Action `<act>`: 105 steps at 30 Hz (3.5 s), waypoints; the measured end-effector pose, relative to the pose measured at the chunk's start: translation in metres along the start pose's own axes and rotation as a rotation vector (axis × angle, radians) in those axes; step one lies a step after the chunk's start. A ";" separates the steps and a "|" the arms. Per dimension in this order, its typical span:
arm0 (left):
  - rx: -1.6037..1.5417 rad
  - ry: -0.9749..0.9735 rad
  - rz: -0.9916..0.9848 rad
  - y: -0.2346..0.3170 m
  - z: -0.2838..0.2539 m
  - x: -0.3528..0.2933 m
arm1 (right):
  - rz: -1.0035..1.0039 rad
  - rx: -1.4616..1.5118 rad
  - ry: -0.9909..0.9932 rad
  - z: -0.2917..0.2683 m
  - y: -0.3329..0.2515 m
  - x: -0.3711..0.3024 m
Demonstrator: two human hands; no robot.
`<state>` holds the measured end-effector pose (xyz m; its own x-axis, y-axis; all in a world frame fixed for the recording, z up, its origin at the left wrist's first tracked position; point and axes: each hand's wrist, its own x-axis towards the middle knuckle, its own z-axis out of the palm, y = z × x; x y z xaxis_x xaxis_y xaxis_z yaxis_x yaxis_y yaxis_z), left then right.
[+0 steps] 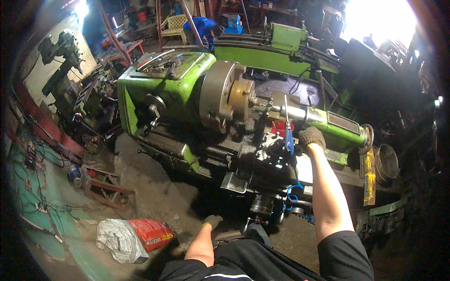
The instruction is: The person operates a green metal lathe, using a cutting tool to machine a cylindrical metal workpiece. They adjust the tool post and controls, then use a wrench to tighten the chuck and secure the workpiece. The person continues machining and makes repeated adjustments to the tool and machine settings.
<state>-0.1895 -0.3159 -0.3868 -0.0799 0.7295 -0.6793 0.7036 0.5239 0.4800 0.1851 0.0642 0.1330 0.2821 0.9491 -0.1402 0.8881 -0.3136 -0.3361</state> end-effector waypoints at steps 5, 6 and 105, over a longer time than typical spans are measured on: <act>0.016 -0.057 0.014 0.001 -0.003 0.004 | 0.002 0.010 -0.006 0.000 0.000 0.001; 0.013 -0.052 0.024 0.001 -0.004 0.004 | 0.003 0.009 -0.009 -0.001 0.000 0.000; 0.011 -0.042 0.010 0.006 -0.011 -0.034 | 0.045 0.050 -0.011 -0.006 -0.001 -0.014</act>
<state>-0.1908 -0.3331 -0.3545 -0.0431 0.7156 -0.6972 0.7123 0.5113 0.4808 0.1825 0.0514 0.1406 0.3169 0.9338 -0.1660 0.8554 -0.3570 -0.3753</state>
